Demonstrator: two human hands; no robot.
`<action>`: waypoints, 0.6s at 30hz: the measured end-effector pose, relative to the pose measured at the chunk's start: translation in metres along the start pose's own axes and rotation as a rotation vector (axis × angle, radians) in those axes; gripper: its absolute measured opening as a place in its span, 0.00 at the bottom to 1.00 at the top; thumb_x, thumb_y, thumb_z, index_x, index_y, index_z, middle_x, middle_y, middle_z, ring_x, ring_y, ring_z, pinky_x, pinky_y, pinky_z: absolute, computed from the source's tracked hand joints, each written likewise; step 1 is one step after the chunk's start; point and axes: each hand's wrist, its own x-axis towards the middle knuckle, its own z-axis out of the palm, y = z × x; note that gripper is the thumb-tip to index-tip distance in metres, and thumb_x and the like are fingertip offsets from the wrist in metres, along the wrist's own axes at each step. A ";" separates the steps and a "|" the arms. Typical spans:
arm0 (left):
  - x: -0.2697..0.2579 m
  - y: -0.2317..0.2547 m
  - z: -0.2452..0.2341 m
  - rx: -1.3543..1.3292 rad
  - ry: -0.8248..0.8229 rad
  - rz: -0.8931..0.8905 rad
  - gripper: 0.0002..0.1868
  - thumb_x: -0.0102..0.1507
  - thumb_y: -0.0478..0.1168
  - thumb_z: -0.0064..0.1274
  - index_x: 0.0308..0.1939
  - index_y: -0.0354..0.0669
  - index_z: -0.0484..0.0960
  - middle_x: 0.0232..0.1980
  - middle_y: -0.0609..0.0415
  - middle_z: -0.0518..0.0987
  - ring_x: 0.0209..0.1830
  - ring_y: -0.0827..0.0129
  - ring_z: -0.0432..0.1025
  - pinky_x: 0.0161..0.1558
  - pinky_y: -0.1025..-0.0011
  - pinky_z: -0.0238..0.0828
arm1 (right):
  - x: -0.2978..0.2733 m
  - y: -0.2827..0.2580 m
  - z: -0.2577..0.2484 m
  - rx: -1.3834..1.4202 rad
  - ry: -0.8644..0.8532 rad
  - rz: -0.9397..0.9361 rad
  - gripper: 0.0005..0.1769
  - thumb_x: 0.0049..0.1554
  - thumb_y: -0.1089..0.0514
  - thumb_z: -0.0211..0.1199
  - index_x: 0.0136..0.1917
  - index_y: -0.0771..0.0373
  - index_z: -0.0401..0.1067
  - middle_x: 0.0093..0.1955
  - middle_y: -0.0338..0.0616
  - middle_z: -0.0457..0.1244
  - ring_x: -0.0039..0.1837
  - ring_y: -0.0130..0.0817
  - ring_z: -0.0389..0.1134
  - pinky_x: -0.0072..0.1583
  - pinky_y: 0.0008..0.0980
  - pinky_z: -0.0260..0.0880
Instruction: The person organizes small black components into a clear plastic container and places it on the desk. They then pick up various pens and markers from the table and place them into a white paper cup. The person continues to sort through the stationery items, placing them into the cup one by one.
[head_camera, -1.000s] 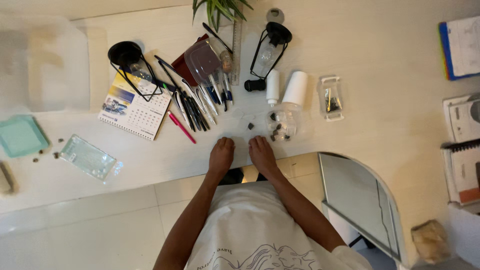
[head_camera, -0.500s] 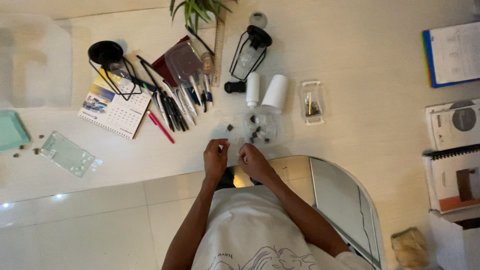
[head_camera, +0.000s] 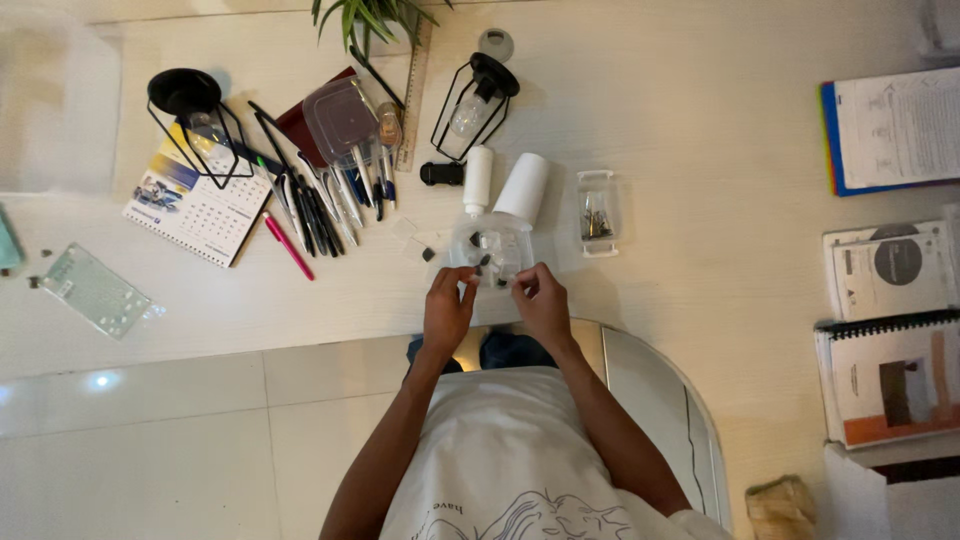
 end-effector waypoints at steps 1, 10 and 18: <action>0.000 0.002 0.001 0.002 0.018 0.042 0.08 0.64 0.31 0.57 0.48 0.37 0.82 0.45 0.47 0.79 0.29 0.57 0.72 0.35 0.62 0.70 | 0.001 0.001 -0.002 -0.009 0.001 0.032 0.07 0.56 0.64 0.67 0.44 0.64 0.69 0.40 0.42 0.70 0.40 0.28 0.70 0.42 0.29 0.69; -0.005 0.010 0.008 0.012 0.086 0.114 0.12 0.64 0.27 0.51 0.51 0.39 0.81 0.47 0.46 0.76 0.45 0.54 0.75 0.44 0.62 0.72 | 0.011 0.003 -0.015 -0.020 -0.016 0.065 0.07 0.56 0.63 0.68 0.44 0.63 0.70 0.38 0.40 0.70 0.40 0.26 0.71 0.42 0.28 0.69; -0.007 0.014 -0.005 0.051 0.182 0.095 0.13 0.66 0.26 0.48 0.52 0.38 0.79 0.48 0.48 0.74 0.39 0.58 0.72 0.37 0.64 0.69 | 0.017 -0.004 -0.012 -0.021 -0.067 0.080 0.06 0.57 0.63 0.67 0.47 0.63 0.71 0.41 0.40 0.69 0.41 0.26 0.69 0.43 0.27 0.69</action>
